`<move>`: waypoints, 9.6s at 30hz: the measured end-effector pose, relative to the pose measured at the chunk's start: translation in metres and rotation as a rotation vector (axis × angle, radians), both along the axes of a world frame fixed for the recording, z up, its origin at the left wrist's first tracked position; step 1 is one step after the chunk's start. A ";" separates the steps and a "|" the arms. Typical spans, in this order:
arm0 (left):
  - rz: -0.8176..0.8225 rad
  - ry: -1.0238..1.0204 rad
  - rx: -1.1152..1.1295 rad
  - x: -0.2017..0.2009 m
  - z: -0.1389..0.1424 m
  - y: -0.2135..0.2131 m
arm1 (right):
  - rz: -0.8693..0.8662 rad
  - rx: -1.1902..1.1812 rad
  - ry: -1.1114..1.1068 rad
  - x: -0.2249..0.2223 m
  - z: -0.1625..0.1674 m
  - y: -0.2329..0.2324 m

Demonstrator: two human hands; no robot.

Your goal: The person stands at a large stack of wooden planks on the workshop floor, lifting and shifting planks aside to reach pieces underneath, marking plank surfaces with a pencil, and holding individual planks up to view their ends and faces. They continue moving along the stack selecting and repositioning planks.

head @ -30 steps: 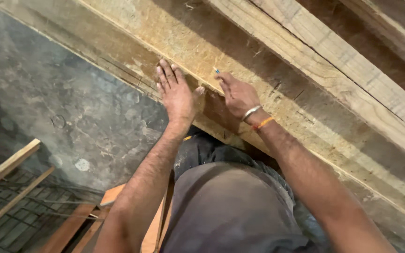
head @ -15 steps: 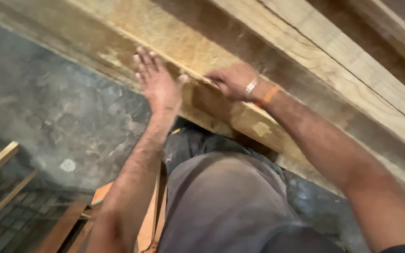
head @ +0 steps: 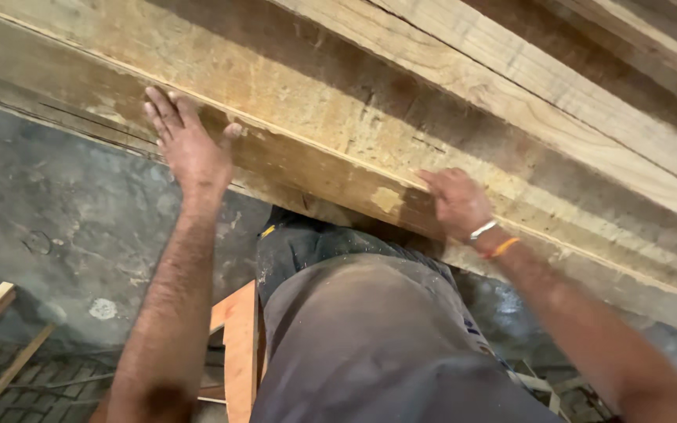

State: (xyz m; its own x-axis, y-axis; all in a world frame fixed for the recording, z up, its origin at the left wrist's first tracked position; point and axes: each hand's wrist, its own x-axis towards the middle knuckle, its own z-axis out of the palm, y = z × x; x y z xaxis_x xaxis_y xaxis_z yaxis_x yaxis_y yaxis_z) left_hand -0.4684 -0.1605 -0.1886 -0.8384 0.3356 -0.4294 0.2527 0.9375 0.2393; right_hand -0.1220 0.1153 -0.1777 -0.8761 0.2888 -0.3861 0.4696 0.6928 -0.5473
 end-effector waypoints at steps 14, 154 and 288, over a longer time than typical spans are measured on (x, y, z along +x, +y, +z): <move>-0.011 -0.077 -0.018 0.003 -0.009 0.002 | -0.108 0.294 -0.119 0.166 0.023 0.008; 0.009 -0.054 -0.182 0.024 0.018 0.032 | 0.074 0.329 -0.253 0.044 0.018 -0.032; -0.578 -0.016 0.404 0.274 -0.025 0.130 | -0.329 -0.036 0.439 0.174 0.011 0.038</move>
State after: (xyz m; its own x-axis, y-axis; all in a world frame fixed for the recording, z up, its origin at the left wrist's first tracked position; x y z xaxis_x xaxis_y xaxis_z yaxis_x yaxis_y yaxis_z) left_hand -0.1942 -0.0302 -0.2132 -0.4724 0.8611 -0.1879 0.6767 0.4910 0.5486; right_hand 0.0516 0.1536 -0.1662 -0.8228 0.5680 -0.0192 0.3806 0.5255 -0.7609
